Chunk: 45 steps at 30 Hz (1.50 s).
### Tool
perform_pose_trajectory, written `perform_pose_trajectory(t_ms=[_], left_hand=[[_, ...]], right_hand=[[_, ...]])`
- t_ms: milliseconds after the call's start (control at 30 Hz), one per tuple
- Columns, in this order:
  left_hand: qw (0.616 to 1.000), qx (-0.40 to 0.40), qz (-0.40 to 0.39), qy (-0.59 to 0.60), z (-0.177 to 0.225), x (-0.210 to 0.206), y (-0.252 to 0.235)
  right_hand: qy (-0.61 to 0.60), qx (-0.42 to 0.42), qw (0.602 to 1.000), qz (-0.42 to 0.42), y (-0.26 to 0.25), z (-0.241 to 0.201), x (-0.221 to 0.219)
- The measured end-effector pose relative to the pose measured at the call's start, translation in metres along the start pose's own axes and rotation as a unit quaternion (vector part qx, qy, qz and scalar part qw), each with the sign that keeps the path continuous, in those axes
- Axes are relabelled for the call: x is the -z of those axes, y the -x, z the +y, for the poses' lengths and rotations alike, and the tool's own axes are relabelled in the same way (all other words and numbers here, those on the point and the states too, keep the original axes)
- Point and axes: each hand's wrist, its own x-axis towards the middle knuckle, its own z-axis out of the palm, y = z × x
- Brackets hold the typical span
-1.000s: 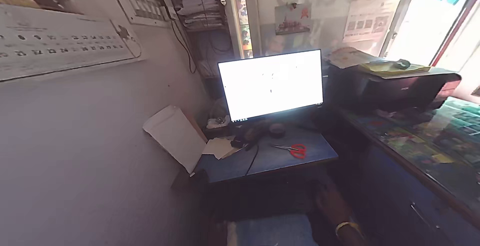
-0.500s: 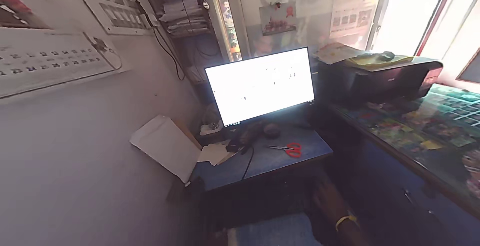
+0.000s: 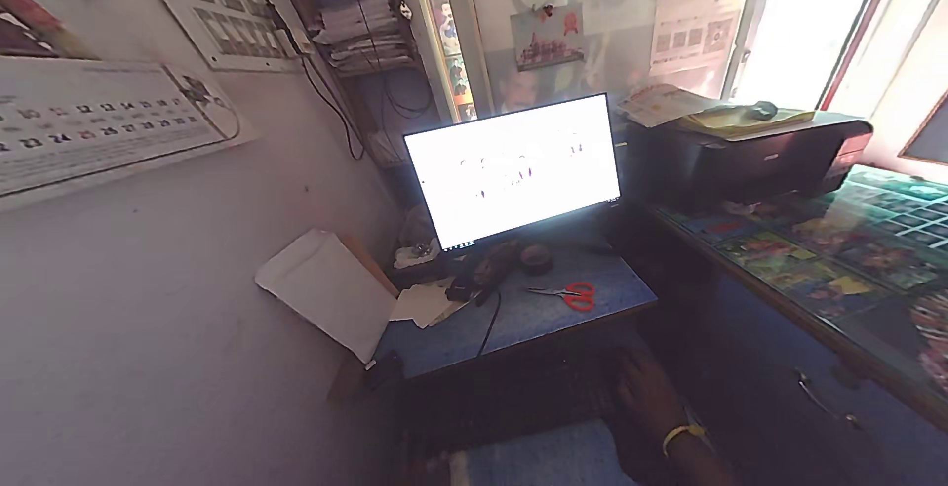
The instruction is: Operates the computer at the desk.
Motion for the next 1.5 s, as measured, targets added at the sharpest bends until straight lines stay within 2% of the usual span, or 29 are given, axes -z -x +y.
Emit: perform_pose_trajectory(t_ms=[667,1033,1233,1500], left_hand=[[0.999,0.009,-0.007,0.030,0.005,0.006,0.003],[1.000,0.004,0.024,0.010,-0.001,0.002,0.004],[0.999,0.026,-0.001,0.043,0.007,0.010,0.002],[0.998,0.027,-0.020,0.045,0.006,0.008,-0.001]], right_hand=[[-0.013,-0.010,1.000,-0.004,-0.001,0.000,-0.002],[-0.018,-0.001,1.000,0.015,-0.004,-0.002,-0.002],[-0.007,-0.004,1.000,-0.006,-0.005,0.001,-0.003],[0.006,0.002,1.000,0.016,-0.002,0.004,-0.008]])
